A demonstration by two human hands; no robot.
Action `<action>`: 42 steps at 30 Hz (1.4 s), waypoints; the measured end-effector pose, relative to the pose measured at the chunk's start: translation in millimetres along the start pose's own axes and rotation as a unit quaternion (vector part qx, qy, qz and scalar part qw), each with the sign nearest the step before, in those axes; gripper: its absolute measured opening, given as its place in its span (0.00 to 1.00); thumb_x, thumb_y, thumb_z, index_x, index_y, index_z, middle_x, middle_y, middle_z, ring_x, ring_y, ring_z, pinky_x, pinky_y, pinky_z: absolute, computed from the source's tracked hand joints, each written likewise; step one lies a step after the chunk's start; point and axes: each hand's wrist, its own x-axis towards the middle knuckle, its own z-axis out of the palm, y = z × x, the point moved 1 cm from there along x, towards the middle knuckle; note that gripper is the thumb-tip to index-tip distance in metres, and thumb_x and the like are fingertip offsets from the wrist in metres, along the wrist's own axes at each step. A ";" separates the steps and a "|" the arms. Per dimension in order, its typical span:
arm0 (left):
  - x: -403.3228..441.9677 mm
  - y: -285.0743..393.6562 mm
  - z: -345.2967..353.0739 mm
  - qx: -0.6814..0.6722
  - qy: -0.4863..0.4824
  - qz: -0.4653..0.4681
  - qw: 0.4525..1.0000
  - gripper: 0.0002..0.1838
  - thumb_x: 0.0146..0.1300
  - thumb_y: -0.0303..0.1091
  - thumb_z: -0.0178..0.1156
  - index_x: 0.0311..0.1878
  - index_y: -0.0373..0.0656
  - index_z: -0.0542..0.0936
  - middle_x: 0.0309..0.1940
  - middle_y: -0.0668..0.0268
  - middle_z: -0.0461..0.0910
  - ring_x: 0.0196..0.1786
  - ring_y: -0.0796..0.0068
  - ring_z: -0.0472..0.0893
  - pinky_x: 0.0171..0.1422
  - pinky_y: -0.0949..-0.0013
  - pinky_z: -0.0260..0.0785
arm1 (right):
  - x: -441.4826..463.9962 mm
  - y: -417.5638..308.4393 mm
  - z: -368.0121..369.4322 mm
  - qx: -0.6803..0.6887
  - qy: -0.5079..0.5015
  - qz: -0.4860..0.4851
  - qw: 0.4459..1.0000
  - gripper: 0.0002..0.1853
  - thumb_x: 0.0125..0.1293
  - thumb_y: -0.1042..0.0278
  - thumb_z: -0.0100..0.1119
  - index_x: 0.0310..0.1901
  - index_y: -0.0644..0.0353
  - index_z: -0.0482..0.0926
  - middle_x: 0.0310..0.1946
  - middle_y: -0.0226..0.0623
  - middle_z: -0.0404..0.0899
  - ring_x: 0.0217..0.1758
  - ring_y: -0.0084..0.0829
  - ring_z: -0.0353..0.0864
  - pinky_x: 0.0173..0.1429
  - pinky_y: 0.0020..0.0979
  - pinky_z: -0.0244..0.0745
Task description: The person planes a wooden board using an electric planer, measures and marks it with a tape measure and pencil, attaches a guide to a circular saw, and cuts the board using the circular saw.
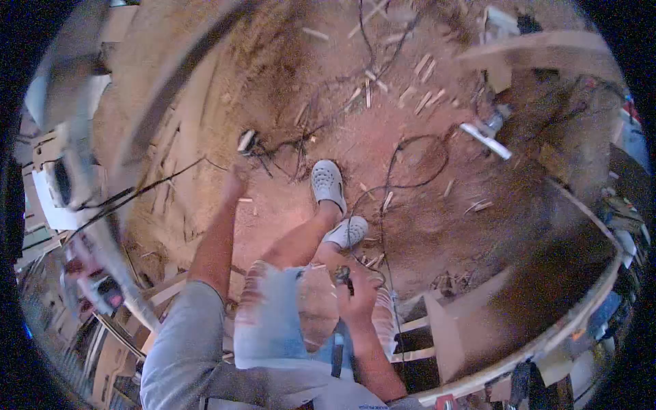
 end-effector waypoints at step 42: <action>-384.0 375.2 -569.0 -0.664 -0.311 -0.019 0.680 0.22 0.78 0.43 0.61 0.60 0.31 0.81 0.51 0.57 0.88 0.51 0.65 0.88 0.61 0.60 0.80 | -145.9 -359.9 -274.0 0.066 -0.139 -0.243 0.958 0.28 0.61 0.46 0.79 0.57 0.57 0.89 0.47 0.49 0.91 0.50 0.48 0.91 0.56 0.42 0.83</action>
